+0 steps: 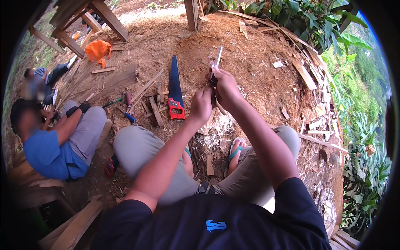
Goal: The person sits on the ground and uses a knife to carve a small piece of wood, shaving off thin strips. They periodically inspect the carved piece and continue the carving process.
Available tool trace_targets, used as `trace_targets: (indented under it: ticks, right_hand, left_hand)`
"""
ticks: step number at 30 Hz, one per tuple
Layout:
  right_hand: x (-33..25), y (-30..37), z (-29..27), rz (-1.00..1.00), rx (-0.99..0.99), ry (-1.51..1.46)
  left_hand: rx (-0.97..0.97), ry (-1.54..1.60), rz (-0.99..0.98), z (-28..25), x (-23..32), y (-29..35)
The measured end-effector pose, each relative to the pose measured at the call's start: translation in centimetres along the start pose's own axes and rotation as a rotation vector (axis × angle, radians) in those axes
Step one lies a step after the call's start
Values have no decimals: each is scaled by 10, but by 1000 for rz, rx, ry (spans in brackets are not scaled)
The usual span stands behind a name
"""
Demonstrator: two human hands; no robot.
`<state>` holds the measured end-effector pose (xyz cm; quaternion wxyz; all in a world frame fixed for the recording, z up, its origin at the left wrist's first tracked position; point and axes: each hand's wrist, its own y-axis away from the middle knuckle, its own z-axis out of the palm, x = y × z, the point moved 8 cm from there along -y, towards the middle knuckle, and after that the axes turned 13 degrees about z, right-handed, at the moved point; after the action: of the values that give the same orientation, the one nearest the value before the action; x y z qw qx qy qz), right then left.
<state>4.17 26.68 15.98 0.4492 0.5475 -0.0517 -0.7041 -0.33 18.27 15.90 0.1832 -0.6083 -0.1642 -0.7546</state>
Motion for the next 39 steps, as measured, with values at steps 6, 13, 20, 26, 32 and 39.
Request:
trace_targets:
  ticks: [6, 13, 20, 26, 32, 39]
  right_hand:
    - [-68, -24, -53, -171, 195, -115]
    - [-12, 19, 8, -182, 74, 100]
    - [-55, -16, -23, -214, 277, 94]
    - [-28, 11, 9, -182, 160, 169]
    - [-16, -12, 19, -50, 63, 91]
    - [-8, -28, 22, 48, 59, 17]
  left_hand:
    - [-98, -116, 57, 28, 2, 27]
    - [8, -428, 251, -3, 2, 8]
    - [-12, -632, 260, 8, 8, 16]
    - [-1, -315, 181, 0, 13, 14]
    - [45, -9, 36, -12, -8, 0]
    - [51, 158, -91, -6, 7, 2]
